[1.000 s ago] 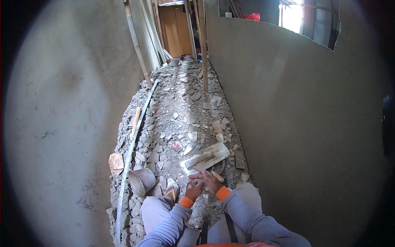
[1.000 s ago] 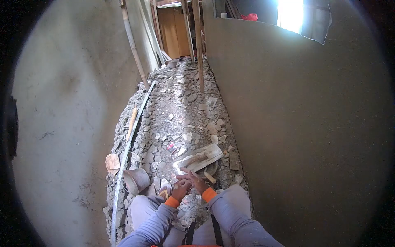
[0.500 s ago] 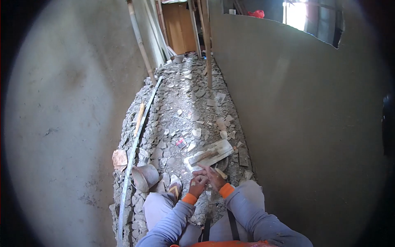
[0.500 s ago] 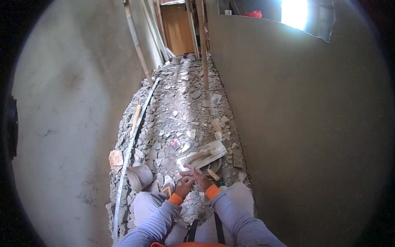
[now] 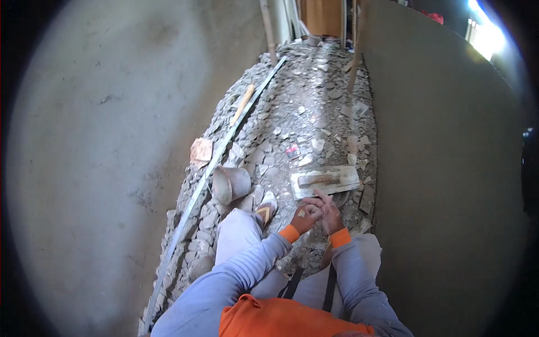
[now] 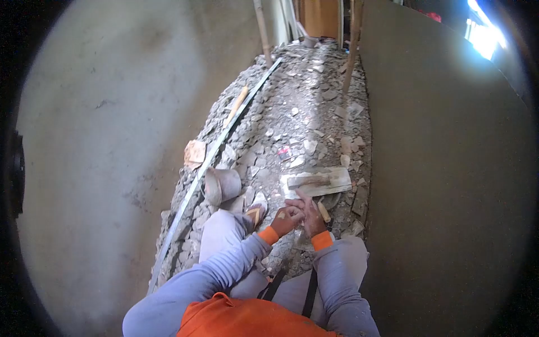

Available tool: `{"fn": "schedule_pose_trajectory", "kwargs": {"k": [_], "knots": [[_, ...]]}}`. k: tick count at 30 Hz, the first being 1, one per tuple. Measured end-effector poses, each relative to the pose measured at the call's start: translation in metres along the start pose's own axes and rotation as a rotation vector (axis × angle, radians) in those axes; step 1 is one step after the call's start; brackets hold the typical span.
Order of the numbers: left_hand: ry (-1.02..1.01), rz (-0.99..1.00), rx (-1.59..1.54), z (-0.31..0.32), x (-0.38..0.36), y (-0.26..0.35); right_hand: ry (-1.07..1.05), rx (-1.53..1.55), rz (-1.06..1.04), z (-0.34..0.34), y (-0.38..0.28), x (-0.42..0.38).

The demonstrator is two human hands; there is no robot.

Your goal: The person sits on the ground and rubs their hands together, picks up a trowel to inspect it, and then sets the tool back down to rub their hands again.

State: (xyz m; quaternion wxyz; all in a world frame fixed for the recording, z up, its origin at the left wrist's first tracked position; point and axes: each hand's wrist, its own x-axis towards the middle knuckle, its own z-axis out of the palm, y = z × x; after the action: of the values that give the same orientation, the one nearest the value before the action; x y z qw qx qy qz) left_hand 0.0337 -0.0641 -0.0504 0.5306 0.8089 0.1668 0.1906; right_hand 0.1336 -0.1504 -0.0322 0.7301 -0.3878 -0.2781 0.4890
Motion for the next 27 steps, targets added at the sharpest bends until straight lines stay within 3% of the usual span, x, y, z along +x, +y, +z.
{"fn": "schedule_pose_trajectory", "kwargs": {"k": [3,4,11,14,17,27], "knots": [[0.011,-0.201,-0.137,0.001,0.000,0.003,-0.017,0.001,-0.005,-0.002,0.004,0.001],[-0.019,-0.134,-0.078,0.001,0.001,-0.003,-0.016,0.010,-0.001,-0.002,0.004,0.000],[0.037,-0.179,-0.291,0.010,0.000,-0.007,-0.024,0.072,0.005,-0.004,0.005,0.002],[0.029,-0.066,-0.168,0.009,0.001,-0.009,-0.032,0.062,-0.005,-0.006,0.007,0.001],[0.039,-0.193,-0.316,0.004,-0.002,0.009,-0.023,0.060,-0.011,-0.004,0.005,0.002],[0.095,-0.148,-0.204,0.007,-0.002,0.009,0.027,0.062,-0.004,0.001,-0.001,0.001]]}}
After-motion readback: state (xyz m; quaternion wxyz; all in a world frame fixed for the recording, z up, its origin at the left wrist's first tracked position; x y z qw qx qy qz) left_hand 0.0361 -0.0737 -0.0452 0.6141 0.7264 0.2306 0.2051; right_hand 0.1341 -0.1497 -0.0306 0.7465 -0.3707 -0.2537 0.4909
